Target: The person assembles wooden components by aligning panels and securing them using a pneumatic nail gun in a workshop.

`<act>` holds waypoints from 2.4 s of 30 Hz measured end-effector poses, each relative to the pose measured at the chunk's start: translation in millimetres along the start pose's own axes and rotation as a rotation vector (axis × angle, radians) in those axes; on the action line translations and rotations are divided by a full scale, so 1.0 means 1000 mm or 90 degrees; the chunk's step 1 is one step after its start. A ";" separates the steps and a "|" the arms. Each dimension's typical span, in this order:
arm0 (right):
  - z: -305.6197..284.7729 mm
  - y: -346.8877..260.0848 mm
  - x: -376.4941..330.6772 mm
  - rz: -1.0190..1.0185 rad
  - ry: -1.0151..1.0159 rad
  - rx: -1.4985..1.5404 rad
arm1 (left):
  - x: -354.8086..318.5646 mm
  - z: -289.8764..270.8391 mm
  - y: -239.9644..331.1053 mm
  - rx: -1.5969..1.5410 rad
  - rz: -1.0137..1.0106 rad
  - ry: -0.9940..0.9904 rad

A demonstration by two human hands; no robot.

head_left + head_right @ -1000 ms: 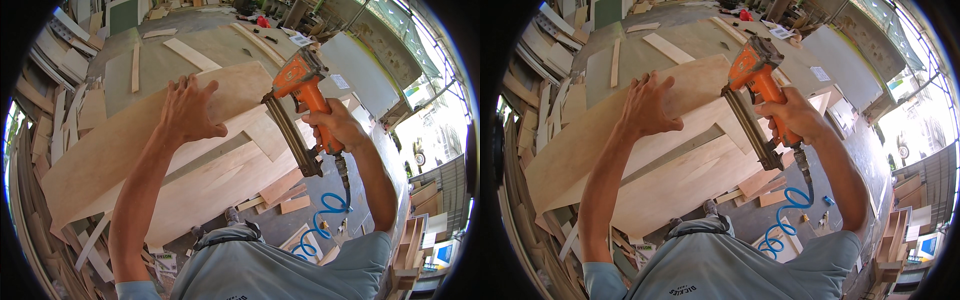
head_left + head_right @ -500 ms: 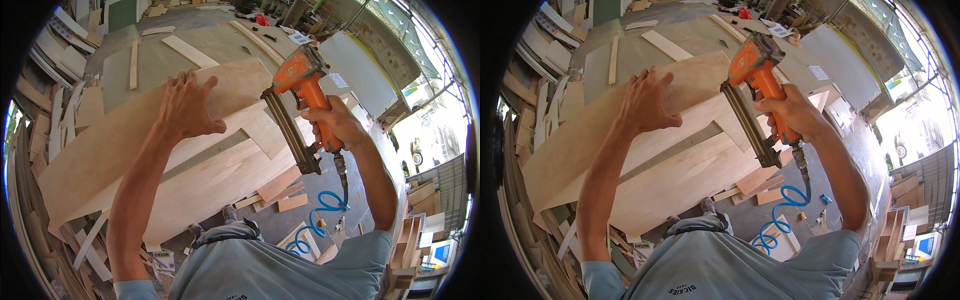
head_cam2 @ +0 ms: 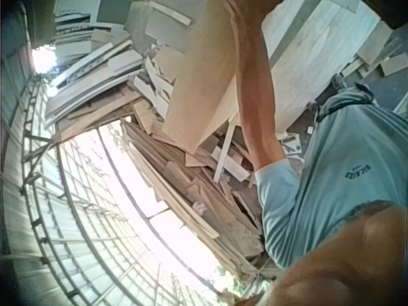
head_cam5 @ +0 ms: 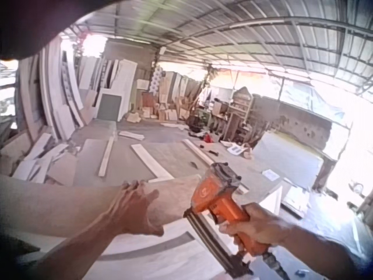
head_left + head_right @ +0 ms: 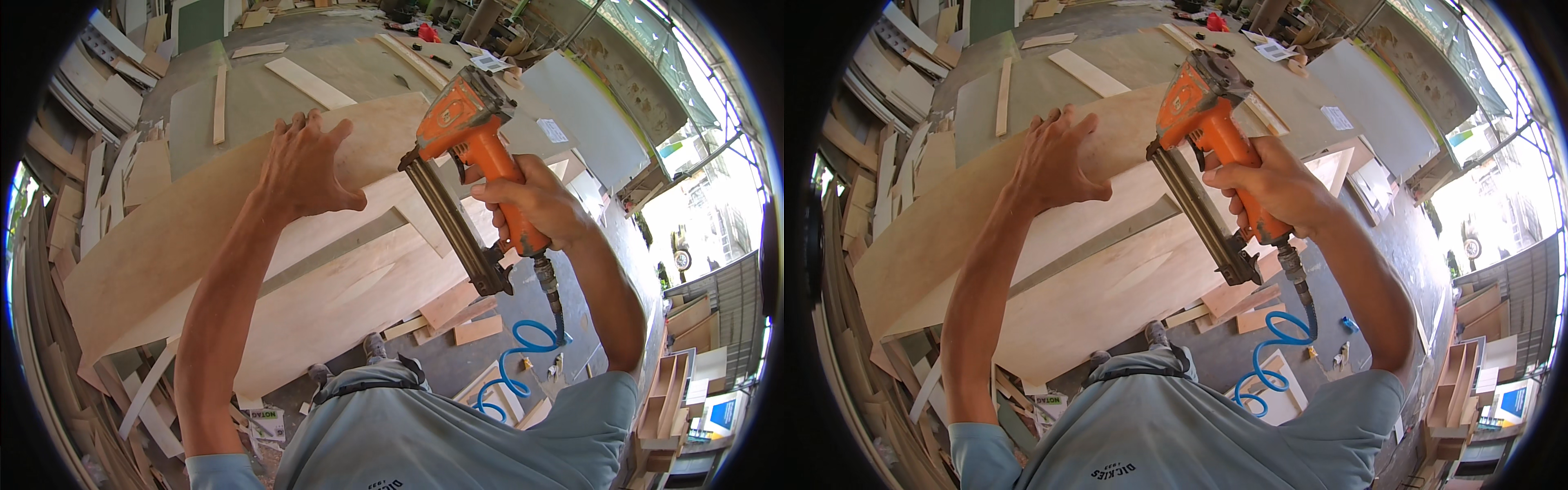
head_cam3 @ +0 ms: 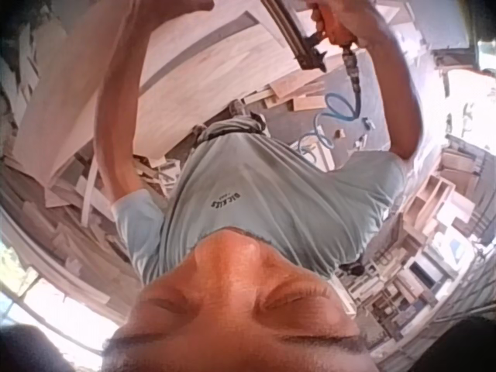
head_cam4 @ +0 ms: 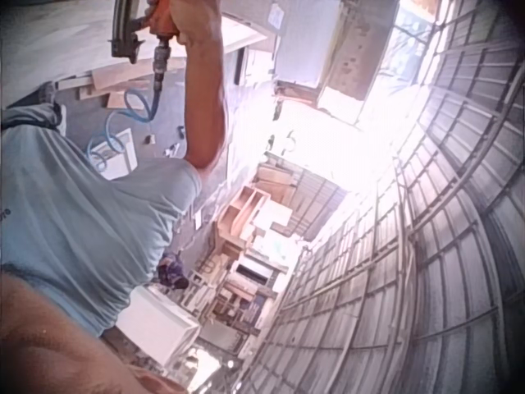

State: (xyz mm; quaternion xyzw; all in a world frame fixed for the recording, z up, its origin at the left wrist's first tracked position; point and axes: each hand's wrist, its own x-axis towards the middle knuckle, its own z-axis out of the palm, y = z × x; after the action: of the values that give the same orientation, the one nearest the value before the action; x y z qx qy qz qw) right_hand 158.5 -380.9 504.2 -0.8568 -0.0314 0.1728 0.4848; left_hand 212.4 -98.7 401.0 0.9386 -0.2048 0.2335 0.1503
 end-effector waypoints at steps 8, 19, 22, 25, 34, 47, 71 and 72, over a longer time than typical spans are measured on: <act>0.001 0.004 0.000 -0.012 0.010 -0.010 | -0.003 0.000 0.002 0.003 -0.014 -0.014; 0.004 0.008 -0.002 -0.009 0.024 -0.013 | -0.003 -0.006 0.008 -0.011 -0.049 -0.079; 0.005 0.008 0.000 -0.011 0.024 -0.021 | -0.005 -0.008 0.006 0.003 -0.054 -0.092; 0.007 0.003 0.001 -0.014 0.028 -0.026 | -0.016 -0.015 0.001 0.076 -0.009 -0.053; 0.002 0.005 -0.008 -0.017 0.031 -0.005 | -0.231 -0.131 -0.074 0.108 -0.137 0.448; 0.005 0.011 -0.001 -0.040 0.028 0.009 | -0.427 -0.074 -0.198 -0.526 -0.306 0.757; 0.005 0.014 0.001 -0.053 0.018 0.012 | -0.342 -0.093 -0.130 -0.537 -0.280 0.812; 0.005 0.014 0.001 -0.054 0.019 0.014 | -0.343 -0.093 -0.130 -0.533 -0.281 0.811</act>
State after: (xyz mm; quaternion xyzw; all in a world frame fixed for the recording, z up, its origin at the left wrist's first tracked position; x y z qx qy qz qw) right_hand 155.9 -383.9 489.7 -0.8517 -0.0584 0.1400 0.5016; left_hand -40.0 157.4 284.0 0.5087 0.0409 0.5943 0.6216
